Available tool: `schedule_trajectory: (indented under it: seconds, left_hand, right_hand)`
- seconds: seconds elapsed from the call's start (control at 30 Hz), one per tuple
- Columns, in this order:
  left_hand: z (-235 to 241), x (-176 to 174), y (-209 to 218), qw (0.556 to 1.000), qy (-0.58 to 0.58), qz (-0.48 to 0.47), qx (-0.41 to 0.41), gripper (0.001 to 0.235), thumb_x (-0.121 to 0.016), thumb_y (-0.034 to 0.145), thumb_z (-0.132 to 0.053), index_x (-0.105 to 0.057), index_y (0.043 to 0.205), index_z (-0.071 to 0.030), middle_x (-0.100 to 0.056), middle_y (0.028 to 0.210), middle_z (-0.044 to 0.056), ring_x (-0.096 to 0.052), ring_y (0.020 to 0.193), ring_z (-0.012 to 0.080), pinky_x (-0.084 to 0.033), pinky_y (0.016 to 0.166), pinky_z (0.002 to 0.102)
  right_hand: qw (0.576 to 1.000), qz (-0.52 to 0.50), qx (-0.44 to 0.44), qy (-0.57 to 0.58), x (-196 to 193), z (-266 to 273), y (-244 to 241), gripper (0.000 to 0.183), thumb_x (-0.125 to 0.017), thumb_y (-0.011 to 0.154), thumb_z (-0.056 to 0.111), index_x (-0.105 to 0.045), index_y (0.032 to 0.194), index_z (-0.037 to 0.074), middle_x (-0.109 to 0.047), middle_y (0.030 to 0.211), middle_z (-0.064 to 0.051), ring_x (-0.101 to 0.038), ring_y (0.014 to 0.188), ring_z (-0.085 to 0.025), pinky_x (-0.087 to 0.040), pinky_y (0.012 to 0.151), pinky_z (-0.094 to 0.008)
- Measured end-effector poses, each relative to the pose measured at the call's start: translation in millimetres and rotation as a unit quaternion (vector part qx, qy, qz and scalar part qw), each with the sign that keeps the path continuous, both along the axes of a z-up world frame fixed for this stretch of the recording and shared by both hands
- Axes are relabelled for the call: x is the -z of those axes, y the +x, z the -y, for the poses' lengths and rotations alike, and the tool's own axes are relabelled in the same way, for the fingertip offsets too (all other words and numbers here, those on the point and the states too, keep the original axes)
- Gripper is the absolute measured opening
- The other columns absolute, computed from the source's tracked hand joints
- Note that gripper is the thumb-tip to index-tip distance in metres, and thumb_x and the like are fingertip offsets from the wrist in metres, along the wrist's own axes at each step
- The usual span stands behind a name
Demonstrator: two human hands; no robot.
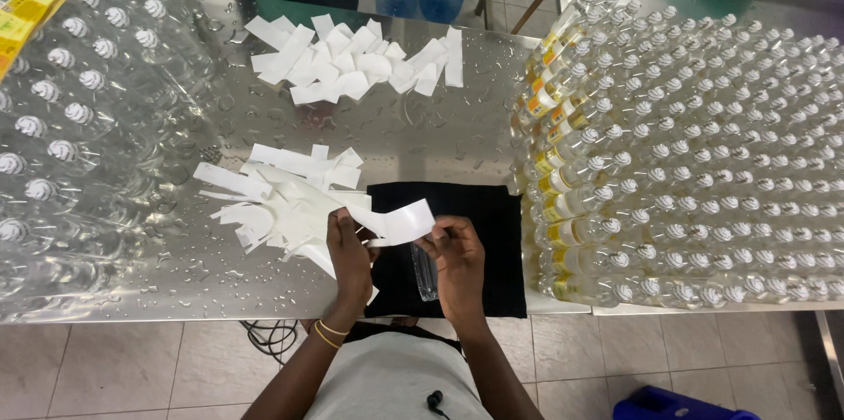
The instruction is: The person picks up clear plastic bottles and applies yellow labels to them by hand. They peel the backing off the labels, wrap them around the bottles, and smooth them out before placing the labeled bottles on a metal table among others.
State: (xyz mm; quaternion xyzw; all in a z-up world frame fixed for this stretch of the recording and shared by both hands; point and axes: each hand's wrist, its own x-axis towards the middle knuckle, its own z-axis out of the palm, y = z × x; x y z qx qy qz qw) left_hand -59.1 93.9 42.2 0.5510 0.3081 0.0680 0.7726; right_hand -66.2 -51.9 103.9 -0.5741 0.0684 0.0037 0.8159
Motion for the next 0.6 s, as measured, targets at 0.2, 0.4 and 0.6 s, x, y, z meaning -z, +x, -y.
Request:
schedule_trajectory:
  seconds: [0.2, 0.4, 0.6]
  left_hand:
    - [-67.5, 132.2, 37.7, 0.99, -0.049, -0.096, -0.092, 0.038, -0.034, 0.119, -0.042, -0.055, 0.131, -0.012, -0.061, 0.11, 0.009, -0.057, 0.094, 0.0201, -0.056, 0.07, 0.03]
    - [-170.2, 213.3, 52.6, 0.977, 0.14, -0.089, -0.137, 0.026, -0.046, 0.121, -0.027, -0.06, 0.13, -0.008, -0.059, 0.101, 0.006, -0.059, 0.091, 0.0166, -0.051, 0.074, 0.031]
    - [-158.6, 136.4, 14.8, 0.889, 0.453, -0.029, -0.067, 0.04, -0.064, 0.116, -0.01, -0.058, 0.153, 0.004, -0.06, 0.138, 0.027, -0.06, 0.133, 0.0472, -0.043, 0.114, 0.062]
  right_hand:
    - [0.996, -0.035, 0.068, 0.047, 38.8, 23.0, 8.9, 0.013, -0.068, 0.105, 0.005, -0.061, 0.115, 0.003, -0.058, 0.098, -0.003, -0.067, 0.096, -0.018, -0.062, 0.105, -0.047]
    - [0.992, -0.021, 0.116, 0.033, 36.3, 46.9, 28.5, 0.016, -0.068, 0.106, 0.008, -0.059, 0.12, 0.009, -0.059, 0.105, 0.0, -0.069, 0.101, -0.015, -0.06, 0.108, -0.041]
    - [0.994, 0.026, 0.025, -0.1, 29.0, 44.3, 45.6, 0.012, -0.071, 0.104, 0.005, -0.067, 0.115, 0.003, -0.07, 0.113, -0.011, -0.068, 0.104, -0.017, -0.06, 0.1, -0.037]
